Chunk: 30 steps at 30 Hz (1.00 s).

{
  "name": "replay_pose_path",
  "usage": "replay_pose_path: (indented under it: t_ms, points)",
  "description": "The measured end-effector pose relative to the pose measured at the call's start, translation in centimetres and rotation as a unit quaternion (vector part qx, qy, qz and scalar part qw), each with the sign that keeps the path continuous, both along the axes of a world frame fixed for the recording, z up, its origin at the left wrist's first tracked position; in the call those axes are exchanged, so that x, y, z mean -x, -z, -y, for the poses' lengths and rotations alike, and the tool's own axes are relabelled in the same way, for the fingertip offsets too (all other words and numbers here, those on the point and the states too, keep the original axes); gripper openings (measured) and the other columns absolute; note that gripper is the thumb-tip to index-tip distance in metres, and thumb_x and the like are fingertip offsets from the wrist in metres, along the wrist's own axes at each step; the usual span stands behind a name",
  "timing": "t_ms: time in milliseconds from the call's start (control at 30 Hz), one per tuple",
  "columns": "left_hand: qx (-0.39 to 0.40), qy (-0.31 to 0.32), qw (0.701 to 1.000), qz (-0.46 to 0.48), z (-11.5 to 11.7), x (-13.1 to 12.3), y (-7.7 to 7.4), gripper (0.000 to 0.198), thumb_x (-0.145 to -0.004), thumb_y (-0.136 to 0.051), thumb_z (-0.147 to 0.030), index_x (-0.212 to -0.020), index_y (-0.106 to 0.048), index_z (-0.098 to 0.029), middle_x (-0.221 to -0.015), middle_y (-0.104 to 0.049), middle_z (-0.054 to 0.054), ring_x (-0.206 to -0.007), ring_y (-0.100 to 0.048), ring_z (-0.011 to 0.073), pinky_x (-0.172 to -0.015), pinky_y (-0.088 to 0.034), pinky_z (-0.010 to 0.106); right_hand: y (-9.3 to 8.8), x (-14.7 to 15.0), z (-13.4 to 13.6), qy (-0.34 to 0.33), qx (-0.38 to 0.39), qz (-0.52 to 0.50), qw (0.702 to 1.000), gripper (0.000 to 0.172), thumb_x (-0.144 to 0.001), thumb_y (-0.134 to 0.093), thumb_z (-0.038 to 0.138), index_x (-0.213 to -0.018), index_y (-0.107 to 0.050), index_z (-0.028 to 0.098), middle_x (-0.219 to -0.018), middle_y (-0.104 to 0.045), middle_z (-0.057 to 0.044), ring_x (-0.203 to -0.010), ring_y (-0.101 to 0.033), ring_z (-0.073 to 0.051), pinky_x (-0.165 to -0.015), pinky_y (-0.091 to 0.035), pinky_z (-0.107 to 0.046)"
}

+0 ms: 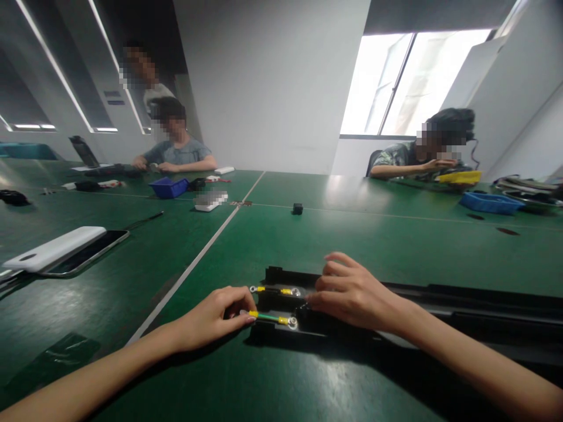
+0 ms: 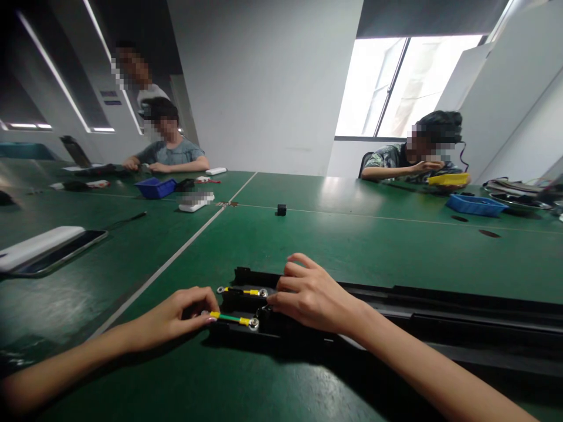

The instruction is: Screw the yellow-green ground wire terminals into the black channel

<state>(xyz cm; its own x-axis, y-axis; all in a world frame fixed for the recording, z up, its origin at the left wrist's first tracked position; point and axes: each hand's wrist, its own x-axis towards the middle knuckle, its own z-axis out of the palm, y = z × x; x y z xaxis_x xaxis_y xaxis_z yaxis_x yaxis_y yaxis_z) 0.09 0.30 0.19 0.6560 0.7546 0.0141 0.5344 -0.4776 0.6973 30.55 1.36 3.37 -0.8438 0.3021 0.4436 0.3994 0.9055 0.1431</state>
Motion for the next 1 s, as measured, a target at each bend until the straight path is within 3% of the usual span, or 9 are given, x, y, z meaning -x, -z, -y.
replay_pose_path:
  t_ms: [67,133,367,500,600,767,1000]
  points:
    - [-0.004,-0.001,1.0,-0.001,0.0,0.0,-0.1,0.014,-0.092,-0.054,-0.028,-0.089,-0.061,-0.016,-0.084,-0.058,0.0,-0.07,-0.051,0.0141,-0.062,-0.04,0.023,-0.2,-0.2,-0.1,0.003,0.0,0.022,1.0,0.019,-0.096,-0.053,0.029,-0.094,-0.07,0.021,-0.078,-0.064,-0.003,-0.067,-0.048,-0.014,-0.067,-0.039,-0.029]
    - [-0.004,-0.001,1.0,-0.001,0.0,-0.1,-0.1,0.014,-0.092,-0.054,-0.028,-0.089,-0.06,-0.016,-0.084,-0.059,0.001,-0.07,-0.051,0.0141,-0.062,-0.04,0.023,-0.4,-0.4,-0.2,0.018,-0.001,0.05,0.999,0.021,-0.096,-0.053,0.032,-0.099,-0.07,0.021,-0.081,-0.063,-0.004,-0.067,-0.05,-0.014,-0.058,-0.034,-0.026]
    - [0.001,0.003,1.0,0.004,0.0,-0.1,0.0,0.013,-0.091,-0.055,-0.027,-0.089,-0.061,-0.016,-0.086,-0.059,0.001,-0.07,-0.05,0.014,-0.062,-0.039,0.022,-0.4,-1.2,-0.7,0.057,0.035,0.066,0.996,0.034,-0.092,-0.056,0.046,-0.108,-0.067,0.019,-0.071,-0.068,-0.001,-0.058,-0.059,-0.012,-0.052,-0.031,-0.024]
    - [-0.001,0.001,1.0,0.003,0.0,0.0,0.1,0.012,-0.091,-0.055,-0.027,-0.089,-0.061,-0.016,-0.084,-0.059,0.0,-0.071,-0.051,0.0142,-0.063,-0.039,0.022,-0.8,-1.3,-0.7,0.097,0.148,0.021,0.984,0.038,-0.083,-0.067,0.045,-0.11,-0.066,0.018,-0.066,-0.067,0.001,-0.051,-0.057,-0.011,-0.05,-0.031,-0.022]
    - [-0.002,0.001,1.0,0.003,-0.1,0.0,0.2,0.012,-0.092,-0.055,-0.027,-0.089,-0.061,-0.016,-0.084,-0.059,0.0,-0.071,-0.051,0.0142,-0.063,-0.039,0.022,-1.5,-1.1,-0.5,0.125,0.272,-0.023,0.954,0.043,-0.078,-0.073,0.04,-0.115,-0.065,0.019,-0.062,-0.061,0.004,-0.048,-0.05,-0.009,-0.047,-0.031,-0.019]
    - [0.002,0.002,1.0,0.011,-0.1,0.1,0.3,0.013,-0.092,-0.056,-0.028,-0.09,-0.061,-0.016,-0.084,-0.059,0.0,-0.07,-0.052,0.0139,-0.063,-0.04,0.022,-2.2,-0.9,-0.6,0.095,0.419,-0.123,0.894,0.019,-0.078,-0.071,0.03,-0.091,-0.072,0.015,-0.074,-0.067,-0.002,-0.063,-0.057,-0.012,-0.053,-0.04,-0.02]
    - [-0.002,0.002,1.0,0.01,-0.2,0.0,0.5,0.012,-0.091,-0.056,-0.027,-0.089,-0.061,-0.016,-0.083,-0.059,0.0,-0.069,-0.052,0.0138,-0.062,-0.04,0.022,-0.8,0.2,-0.4,0.084,0.584,-0.249,0.768,0.022,-0.074,-0.071,0.032,-0.079,-0.071,0.011,-0.062,-0.061,-0.001,-0.05,-0.044,-0.007,-0.046,-0.03,-0.019]
